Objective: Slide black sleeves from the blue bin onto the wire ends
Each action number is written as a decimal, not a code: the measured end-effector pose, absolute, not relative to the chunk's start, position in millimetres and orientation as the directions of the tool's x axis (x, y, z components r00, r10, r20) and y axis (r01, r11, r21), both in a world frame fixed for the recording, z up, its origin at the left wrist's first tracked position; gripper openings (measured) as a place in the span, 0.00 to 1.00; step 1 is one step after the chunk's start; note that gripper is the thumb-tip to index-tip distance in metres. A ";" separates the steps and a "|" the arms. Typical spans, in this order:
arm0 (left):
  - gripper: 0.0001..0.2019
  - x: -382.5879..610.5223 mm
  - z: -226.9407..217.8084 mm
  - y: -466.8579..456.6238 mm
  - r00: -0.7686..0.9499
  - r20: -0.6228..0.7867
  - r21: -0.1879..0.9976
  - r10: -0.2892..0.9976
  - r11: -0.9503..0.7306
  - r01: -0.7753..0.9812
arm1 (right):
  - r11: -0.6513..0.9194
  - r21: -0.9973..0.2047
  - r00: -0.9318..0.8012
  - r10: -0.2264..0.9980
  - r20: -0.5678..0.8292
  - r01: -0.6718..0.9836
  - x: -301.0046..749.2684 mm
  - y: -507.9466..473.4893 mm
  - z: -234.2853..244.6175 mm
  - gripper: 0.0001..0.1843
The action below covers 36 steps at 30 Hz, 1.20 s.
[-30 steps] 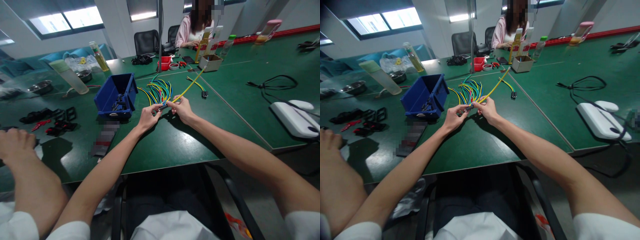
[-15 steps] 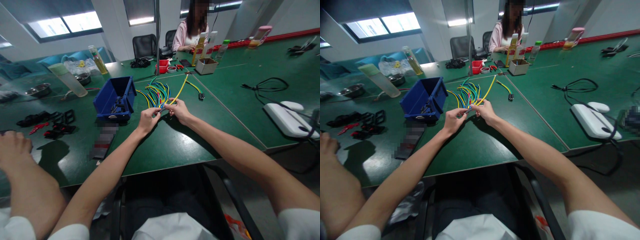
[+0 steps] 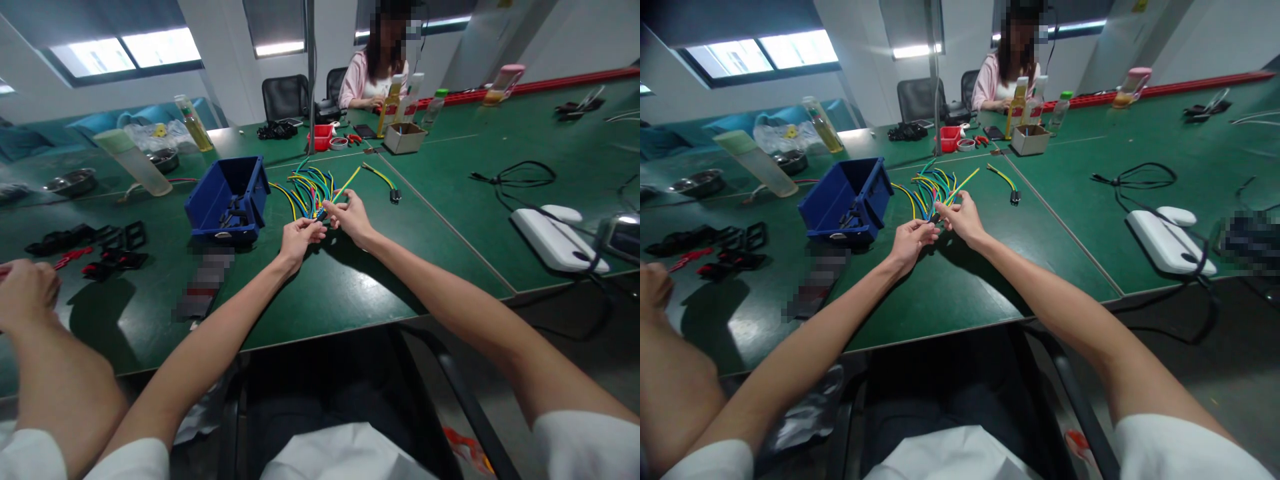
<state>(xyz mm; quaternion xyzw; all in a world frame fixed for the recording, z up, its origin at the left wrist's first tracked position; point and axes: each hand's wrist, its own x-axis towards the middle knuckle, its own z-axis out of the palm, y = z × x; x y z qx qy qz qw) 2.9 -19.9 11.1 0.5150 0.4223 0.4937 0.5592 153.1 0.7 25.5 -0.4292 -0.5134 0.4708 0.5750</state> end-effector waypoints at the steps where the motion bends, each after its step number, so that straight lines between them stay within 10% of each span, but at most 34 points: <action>1: 0.11 2.7 13.3 -21.4 0.205 -0.033 0.983 0.978 0.069 -0.168 | 0.190 -0.978 0.031 0.982 0.188 -0.089 152.7 0.9 25.3 0.33; 9: 0.08 -2.1 24.0 -27.2 0.399 -0.188 0.923 0.898 0.300 -0.240 | 0.193 -0.980 -0.003 0.981 0.193 -0.049 150.1 2.3 20.6 0.35; 15: 0.07 0.6 16.1 -24.6 0.235 0.058 0.997 0.970 -0.070 0.043 | 0.219 -0.976 -0.064 0.974 0.219 -0.012 152.4 5.0 16.8 0.28; 21: 0.05 -4.2 14.7 -25.3 0.220 0.475 0.594 0.852 -0.495 0.634 | 0.197 -0.975 -0.170 0.969 0.178 0.101 153.5 2.1 16.0 0.28; 36: 0.14 2.4 26.3 -34.4 0.449 0.310 0.081 0.838 -0.494 0.866 | 0.191 -0.886 -0.036 0.980 0.194 0.422 145.7 1.5 -1.1 0.15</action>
